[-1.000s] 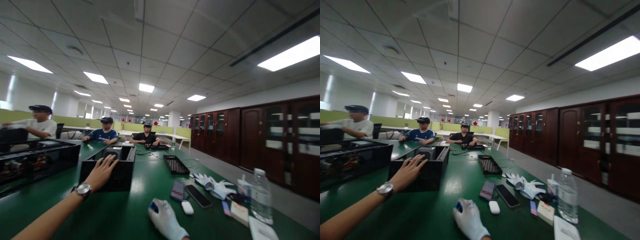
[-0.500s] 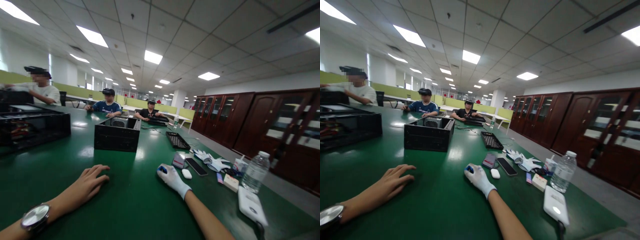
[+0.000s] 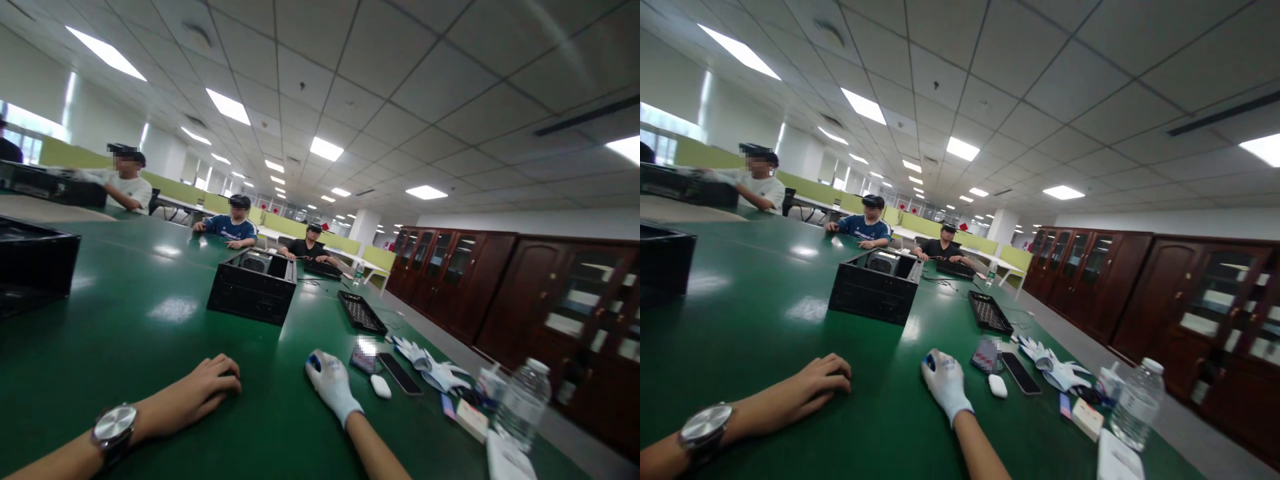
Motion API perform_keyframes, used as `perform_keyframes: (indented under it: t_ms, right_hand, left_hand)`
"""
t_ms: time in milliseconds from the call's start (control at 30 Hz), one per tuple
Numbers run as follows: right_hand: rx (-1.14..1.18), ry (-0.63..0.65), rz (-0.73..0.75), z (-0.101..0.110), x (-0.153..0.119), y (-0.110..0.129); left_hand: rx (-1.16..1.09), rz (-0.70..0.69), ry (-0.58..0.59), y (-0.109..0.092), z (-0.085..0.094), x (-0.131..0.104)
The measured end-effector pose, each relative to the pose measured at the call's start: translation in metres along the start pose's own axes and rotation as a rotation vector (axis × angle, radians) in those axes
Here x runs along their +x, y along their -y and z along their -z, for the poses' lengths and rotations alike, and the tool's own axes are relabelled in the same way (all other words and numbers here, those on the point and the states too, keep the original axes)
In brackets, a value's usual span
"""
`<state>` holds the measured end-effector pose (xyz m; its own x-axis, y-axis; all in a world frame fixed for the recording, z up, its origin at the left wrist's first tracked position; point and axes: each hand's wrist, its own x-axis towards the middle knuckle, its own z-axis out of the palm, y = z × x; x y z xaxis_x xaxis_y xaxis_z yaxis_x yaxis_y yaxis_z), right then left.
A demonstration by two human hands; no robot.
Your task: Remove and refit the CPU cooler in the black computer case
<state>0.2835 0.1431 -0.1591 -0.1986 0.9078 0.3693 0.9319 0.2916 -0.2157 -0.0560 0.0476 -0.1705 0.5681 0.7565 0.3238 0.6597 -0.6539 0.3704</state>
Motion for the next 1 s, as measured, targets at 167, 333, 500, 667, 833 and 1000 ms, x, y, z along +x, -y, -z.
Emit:
perform_keyframes:
  t_ms: [167, 333, 500, 667, 833, 1000]
  right_hand:
    - [0.107, 0.092, 0.186, -0.011, 0.001, 0.05]
    - [0.262, 0.201, 0.452, -0.003, -0.033, 0.068]
    - [0.326, 0.269, 0.537, 0.015, -0.048, 0.077]
    - [0.342, 0.275, 0.543, 0.014, -0.043, 0.08]
    - [0.192, 0.248, 0.505, 0.006, -0.039, 0.078]
    - [0.145, 0.322, 0.495, 0.007, -0.037, 0.079]
  left_hand:
    - [0.046, 0.02, 0.011, -0.003, 0.003, 0.001]
    - [0.026, 0.049, 0.067, -0.01, 0.008, -0.001]
    - [-0.011, 0.057, 0.07, -0.013, 0.01, -0.001]
    - [-0.036, 0.072, 0.089, -0.009, 0.007, -0.002]
    - [-0.049, 0.104, 0.088, -0.007, 0.007, -0.002]
    - [-0.05, 0.104, 0.095, -0.013, 0.012, 0.001]
